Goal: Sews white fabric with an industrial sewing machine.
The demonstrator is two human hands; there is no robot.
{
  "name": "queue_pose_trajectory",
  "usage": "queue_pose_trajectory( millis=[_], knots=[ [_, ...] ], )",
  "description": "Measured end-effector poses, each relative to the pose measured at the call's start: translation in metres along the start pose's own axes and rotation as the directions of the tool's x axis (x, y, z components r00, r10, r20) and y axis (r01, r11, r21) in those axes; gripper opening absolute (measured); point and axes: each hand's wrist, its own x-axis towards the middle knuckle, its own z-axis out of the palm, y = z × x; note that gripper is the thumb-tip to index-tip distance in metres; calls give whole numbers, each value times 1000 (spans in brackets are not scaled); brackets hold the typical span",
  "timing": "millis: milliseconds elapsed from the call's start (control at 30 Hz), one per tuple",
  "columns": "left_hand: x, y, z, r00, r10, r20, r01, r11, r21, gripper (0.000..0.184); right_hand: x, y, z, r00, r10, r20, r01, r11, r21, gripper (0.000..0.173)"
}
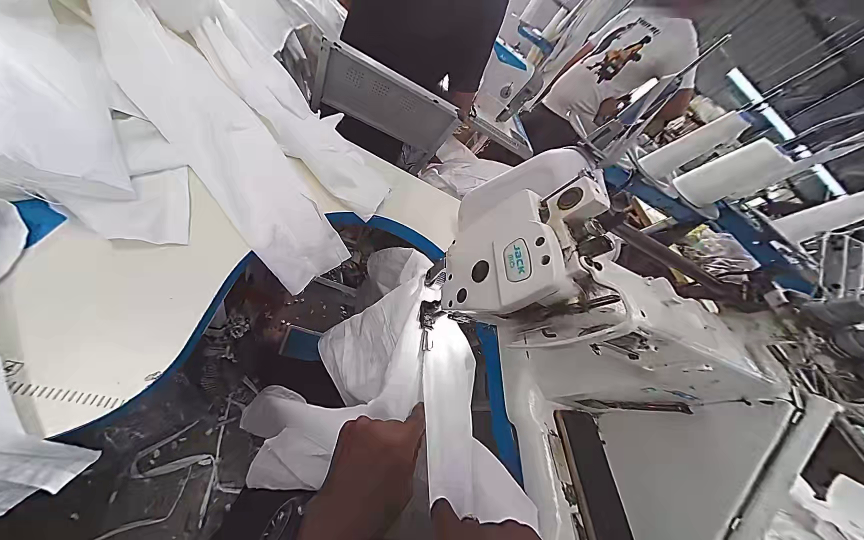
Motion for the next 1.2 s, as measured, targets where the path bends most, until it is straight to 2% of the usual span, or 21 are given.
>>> queue_pose_trajectory(
  millis=[100,200,300,433,500,567,633,733,800,867,900,933,967,1000,1033,1100,1133,1167,1200],
  knots=[
    [-6,6,-7,997,-8,82,4,999,43,24,-1,0,9,994,29,-102,-35,998,-51,30],
    [-5,8,-9,989,-68,130,74,996,-43,21,4,-2,2,996,82,-35,-83,996,-16,22],
    [-11,24,-17,986,-79,148,90,994,-68,24,1,8,1,991,-3,-131,9,999,43,17],
    [-13,12,-7,994,-80,73,90,986,-139,23,-5,-1,-4,993,-7,-120,9,1000,18,19],
    [-13,14,-12,992,-86,89,101,979,-177,24,-8,-3,-5,990,-38,-132,37,999,-11,19],
    [-13,10,-11,988,-99,119,122,972,-201,24,-2,-3,1,989,-32,-142,30,999,-15,18],
    [-9,1,-3,990,-90,105,113,962,-247,21,5,-2,5,973,-44,-226,35,998,-45,15],
    [1,-8,1,991,-80,104,109,945,-308,26,18,-2,2,961,-65,-269,59,998,-29,15],
    [11,-9,0,978,-147,148,190,919,-346,25,33,7,5,949,-105,-298,124,991,47,15],
    [13,-3,-8,944,-258,207,315,892,-325,23,34,29,13,898,-108,-427,188,971,149,19],
    [19,4,-14,917,-300,264,369,889,-271,34,27,46,10,873,-65,-483,190,958,215,21],
    [30,12,-21,882,-319,346,397,900,-182,44,19,65,5,851,-13,-525,184,944,275,22],
    [46,18,-25,807,-319,497,411,908,-84,47,15,82,6,824,32,-565,179,932,314,24],
    [62,23,-21,716,-296,633,378,926,5,43,11,96,15,793,59,-607,172,933,315,27],
    [75,29,-12,658,-270,703,314,947,69,33,8,101,24,764,74,-641,155,943,293,30],
    [95,40,-10,594,-257,762,220,963,153,24,7,92,29,742,78,-666,112,965,237,28],
    [89,46,-14,582,-272,767,239,958,158,26,3,84,32,755,92,-649,82,969,233,25],
    [74,50,-19,602,-302,740,288,946,151,34,1,76,37,769,108,-630,56,970,235,22],
    [53,51,-24,661,-347,665,344,928,143,49,0,67,43,774,115,-623,37,974,226,20]
  ],
)
